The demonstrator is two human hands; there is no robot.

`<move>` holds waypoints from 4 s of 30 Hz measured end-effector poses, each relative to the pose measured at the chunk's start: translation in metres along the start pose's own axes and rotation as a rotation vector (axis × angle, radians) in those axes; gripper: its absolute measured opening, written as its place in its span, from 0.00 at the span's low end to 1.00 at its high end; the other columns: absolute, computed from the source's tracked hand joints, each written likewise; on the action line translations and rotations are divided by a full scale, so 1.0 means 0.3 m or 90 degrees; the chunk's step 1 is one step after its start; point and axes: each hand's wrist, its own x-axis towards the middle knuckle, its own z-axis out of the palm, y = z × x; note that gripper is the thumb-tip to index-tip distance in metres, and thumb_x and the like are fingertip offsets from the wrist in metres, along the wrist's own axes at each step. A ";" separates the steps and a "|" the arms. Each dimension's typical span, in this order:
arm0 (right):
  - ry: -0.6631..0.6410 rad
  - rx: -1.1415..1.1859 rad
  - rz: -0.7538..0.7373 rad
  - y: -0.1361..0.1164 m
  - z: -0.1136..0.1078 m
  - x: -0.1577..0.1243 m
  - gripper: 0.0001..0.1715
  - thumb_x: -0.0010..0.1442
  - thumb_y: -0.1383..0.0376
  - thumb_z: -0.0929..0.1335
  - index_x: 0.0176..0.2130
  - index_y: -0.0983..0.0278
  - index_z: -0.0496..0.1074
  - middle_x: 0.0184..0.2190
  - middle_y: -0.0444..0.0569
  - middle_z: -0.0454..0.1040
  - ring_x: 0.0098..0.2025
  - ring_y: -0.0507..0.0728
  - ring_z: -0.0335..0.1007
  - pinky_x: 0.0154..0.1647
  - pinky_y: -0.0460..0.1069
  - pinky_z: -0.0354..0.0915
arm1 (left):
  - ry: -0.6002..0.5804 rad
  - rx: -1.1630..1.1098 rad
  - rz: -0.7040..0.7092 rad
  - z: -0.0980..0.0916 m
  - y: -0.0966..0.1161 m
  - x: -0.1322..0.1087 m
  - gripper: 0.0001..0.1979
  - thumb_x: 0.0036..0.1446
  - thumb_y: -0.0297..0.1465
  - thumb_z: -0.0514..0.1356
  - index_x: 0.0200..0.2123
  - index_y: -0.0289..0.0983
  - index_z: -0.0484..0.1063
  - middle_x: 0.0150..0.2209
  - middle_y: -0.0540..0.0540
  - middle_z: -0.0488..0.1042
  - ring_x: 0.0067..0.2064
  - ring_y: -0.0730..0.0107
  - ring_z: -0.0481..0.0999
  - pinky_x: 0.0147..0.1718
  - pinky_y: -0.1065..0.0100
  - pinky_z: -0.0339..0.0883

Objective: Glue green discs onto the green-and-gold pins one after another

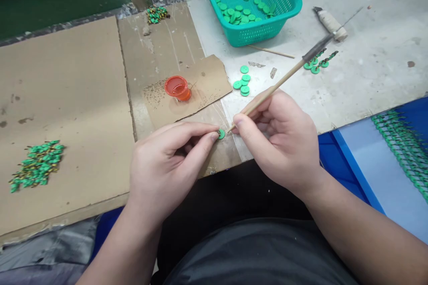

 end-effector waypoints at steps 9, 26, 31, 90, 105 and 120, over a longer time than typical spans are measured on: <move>-0.082 -0.084 -0.070 0.008 -0.036 0.003 0.11 0.78 0.68 0.74 0.41 0.58 0.74 0.39 0.44 0.83 0.38 0.56 0.84 0.42 0.52 0.84 | 0.005 -0.007 -0.003 -0.001 -0.006 -0.008 0.04 0.73 0.35 0.73 0.44 0.53 0.91 0.42 0.55 0.90 0.41 0.66 0.88 0.39 0.64 0.81; -0.107 -0.150 -0.185 0.034 -0.017 -0.002 0.08 0.81 0.68 0.72 0.45 0.57 0.75 0.40 0.42 0.84 0.42 0.56 0.83 0.45 0.51 0.79 | 0.002 0.013 0.031 -0.006 -0.009 -0.010 0.06 0.75 0.37 0.71 0.46 0.55 0.90 0.44 0.57 0.91 0.44 0.63 0.90 0.41 0.59 0.86; -0.118 -0.165 -0.172 0.030 -0.015 -0.004 0.09 0.82 0.66 0.72 0.44 0.56 0.74 0.39 0.43 0.83 0.41 0.57 0.81 0.44 0.52 0.77 | 0.006 0.020 0.017 -0.004 -0.004 -0.006 0.07 0.74 0.36 0.71 0.45 0.55 0.91 0.44 0.55 0.91 0.44 0.62 0.90 0.38 0.59 0.86; -0.128 -0.191 -0.183 0.009 -0.011 0.010 0.11 0.80 0.67 0.72 0.41 0.56 0.75 0.35 0.43 0.81 0.37 0.57 0.79 0.40 0.53 0.80 | -0.040 0.074 0.057 0.009 -0.003 -0.015 0.09 0.71 0.29 0.67 0.45 0.51 0.85 0.43 0.51 0.85 0.47 0.56 0.85 0.49 0.50 0.76; -0.122 -0.225 -0.144 -0.004 -0.013 0.002 0.11 0.79 0.68 0.74 0.41 0.56 0.74 0.36 0.42 0.80 0.36 0.56 0.79 0.38 0.51 0.78 | -0.060 0.044 0.035 0.004 -0.005 -0.011 0.05 0.72 0.31 0.68 0.43 0.48 0.86 0.43 0.48 0.85 0.47 0.55 0.83 0.49 0.51 0.73; -0.144 -0.255 -0.169 -0.012 -0.003 0.004 0.14 0.80 0.69 0.73 0.39 0.57 0.71 0.36 0.42 0.80 0.38 0.57 0.80 0.38 0.51 0.74 | -0.072 0.049 0.055 -0.004 -0.002 -0.003 0.07 0.74 0.29 0.66 0.43 0.45 0.86 0.43 0.50 0.84 0.45 0.62 0.82 0.46 0.58 0.73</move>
